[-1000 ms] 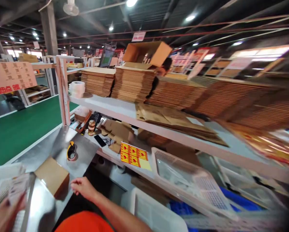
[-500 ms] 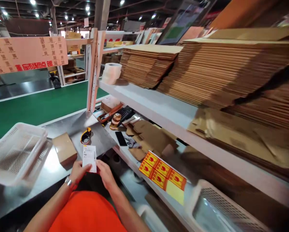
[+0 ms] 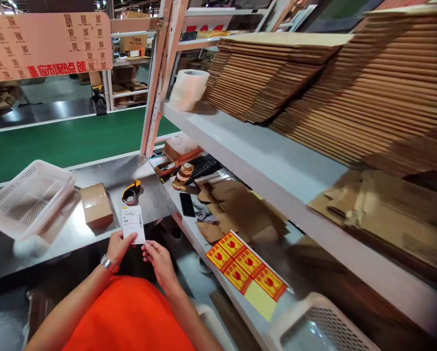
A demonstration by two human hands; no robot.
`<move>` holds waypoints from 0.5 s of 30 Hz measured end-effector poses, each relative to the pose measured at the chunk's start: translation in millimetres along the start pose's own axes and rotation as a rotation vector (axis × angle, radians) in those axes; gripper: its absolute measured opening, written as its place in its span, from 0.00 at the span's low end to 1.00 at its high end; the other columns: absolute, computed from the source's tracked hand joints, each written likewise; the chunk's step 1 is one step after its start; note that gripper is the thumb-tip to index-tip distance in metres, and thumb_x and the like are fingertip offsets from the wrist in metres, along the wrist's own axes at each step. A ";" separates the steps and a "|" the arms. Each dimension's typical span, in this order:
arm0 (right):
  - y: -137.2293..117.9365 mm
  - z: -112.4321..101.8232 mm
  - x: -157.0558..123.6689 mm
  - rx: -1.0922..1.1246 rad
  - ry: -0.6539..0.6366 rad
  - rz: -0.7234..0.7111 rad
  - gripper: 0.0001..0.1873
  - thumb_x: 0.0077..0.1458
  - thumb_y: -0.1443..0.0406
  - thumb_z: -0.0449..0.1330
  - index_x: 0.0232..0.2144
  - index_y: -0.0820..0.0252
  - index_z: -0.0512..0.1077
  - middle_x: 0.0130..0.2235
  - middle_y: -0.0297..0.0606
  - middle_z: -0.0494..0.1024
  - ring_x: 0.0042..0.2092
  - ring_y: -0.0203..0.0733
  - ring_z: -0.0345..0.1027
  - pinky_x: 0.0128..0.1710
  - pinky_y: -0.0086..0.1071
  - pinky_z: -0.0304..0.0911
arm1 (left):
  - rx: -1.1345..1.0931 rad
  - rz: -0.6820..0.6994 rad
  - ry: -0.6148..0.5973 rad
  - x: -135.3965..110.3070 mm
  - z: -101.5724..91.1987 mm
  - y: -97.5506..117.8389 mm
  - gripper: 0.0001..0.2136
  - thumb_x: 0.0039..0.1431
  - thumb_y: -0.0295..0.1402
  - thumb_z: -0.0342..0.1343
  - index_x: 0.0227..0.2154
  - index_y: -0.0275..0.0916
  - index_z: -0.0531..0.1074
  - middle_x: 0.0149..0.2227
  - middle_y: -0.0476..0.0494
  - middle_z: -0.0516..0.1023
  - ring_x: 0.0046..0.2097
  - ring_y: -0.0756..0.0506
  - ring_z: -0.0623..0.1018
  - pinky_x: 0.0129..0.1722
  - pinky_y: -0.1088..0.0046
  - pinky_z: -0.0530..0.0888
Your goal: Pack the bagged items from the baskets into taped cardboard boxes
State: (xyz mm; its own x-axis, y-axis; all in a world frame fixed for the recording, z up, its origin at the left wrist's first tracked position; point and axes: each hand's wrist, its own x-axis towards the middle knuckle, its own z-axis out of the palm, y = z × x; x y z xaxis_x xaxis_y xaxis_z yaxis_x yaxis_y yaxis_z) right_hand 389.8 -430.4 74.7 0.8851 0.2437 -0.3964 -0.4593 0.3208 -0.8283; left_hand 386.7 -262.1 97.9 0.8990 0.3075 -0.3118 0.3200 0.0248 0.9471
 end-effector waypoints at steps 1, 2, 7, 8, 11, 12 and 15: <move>-0.5 -1.9 0.3 -0.017 0.003 -0.013 0.24 0.44 0.47 0.78 0.34 0.59 0.85 0.32 0.37 0.83 0.31 0.38 0.70 0.30 0.29 0.65 | 0.002 -0.007 0.001 0.0 1.8 -1.8 0.27 0.43 0.59 0.73 0.24 0.36 0.80 0.20 0.45 0.77 0.22 0.49 0.69 0.26 0.72 0.62; -0.8 -3.7 0.7 -0.034 0.005 -0.027 0.23 0.45 0.47 0.78 0.33 0.59 0.85 0.32 0.38 0.83 0.31 0.38 0.70 0.30 0.30 0.65 | 0.003 -0.015 -0.001 0.4 3.4 -3.6 0.27 0.43 0.60 0.72 0.24 0.36 0.80 0.20 0.45 0.77 0.22 0.50 0.69 0.25 0.72 0.62; -3.1 -11.2 3.7 -0.077 0.013 -0.082 0.23 0.45 0.46 0.77 0.33 0.59 0.87 0.31 0.39 0.84 0.30 0.38 0.69 0.32 0.32 0.65 | -0.001 -0.069 -0.059 4.5 11.3 -8.1 0.27 0.44 0.59 0.72 0.28 0.36 0.80 0.21 0.45 0.77 0.23 0.49 0.71 0.25 0.73 0.63; -3.5 -12.4 4.3 -0.087 0.018 -0.097 0.23 0.45 0.46 0.77 0.33 0.59 0.87 0.30 0.39 0.84 0.29 0.38 0.68 0.32 0.33 0.65 | 0.008 -0.085 -0.083 5.1 13.4 -8.1 0.27 0.45 0.59 0.72 0.29 0.35 0.80 0.23 0.45 0.79 0.24 0.48 0.73 0.25 0.73 0.63; -4.2 -15.7 5.1 -0.112 0.036 -0.141 0.22 0.47 0.46 0.76 0.31 0.59 0.87 0.29 0.38 0.84 0.28 0.38 0.67 0.32 0.33 0.64 | 0.089 -0.122 -0.098 4.0 20.2 -6.8 0.25 0.48 0.53 0.73 0.37 0.34 0.80 0.34 0.38 0.83 0.32 0.43 0.80 0.30 0.70 0.71; -4.1 -16.9 5.1 -0.110 0.043 -0.150 0.21 0.47 0.47 0.75 0.30 0.58 0.87 0.29 0.38 0.84 0.28 0.38 0.67 0.33 0.34 0.64 | 0.137 -0.106 -0.057 2.5 22.3 -5.9 0.25 0.48 0.49 0.74 0.41 0.34 0.80 0.40 0.35 0.84 0.38 0.41 0.82 0.35 0.68 0.75; -2.8 -21.8 5.7 -0.082 0.071 -0.160 0.19 0.49 0.47 0.74 0.29 0.57 0.87 0.29 0.38 0.83 0.29 0.39 0.68 0.33 0.35 0.65 | 0.294 0.099 0.025 -4.4 27.1 -1.1 0.25 0.50 0.40 0.75 0.49 0.37 0.79 0.58 0.29 0.79 0.59 0.34 0.79 0.56 0.61 0.76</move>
State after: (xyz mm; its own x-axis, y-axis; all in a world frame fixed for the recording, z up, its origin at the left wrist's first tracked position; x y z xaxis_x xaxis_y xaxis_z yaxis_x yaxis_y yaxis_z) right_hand 397.7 -449.9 66.1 0.9508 0.1296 -0.2815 -0.3072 0.2742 -0.9113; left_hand 390.5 -289.3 96.2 0.9237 0.3182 -0.2132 0.3069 -0.2817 0.9091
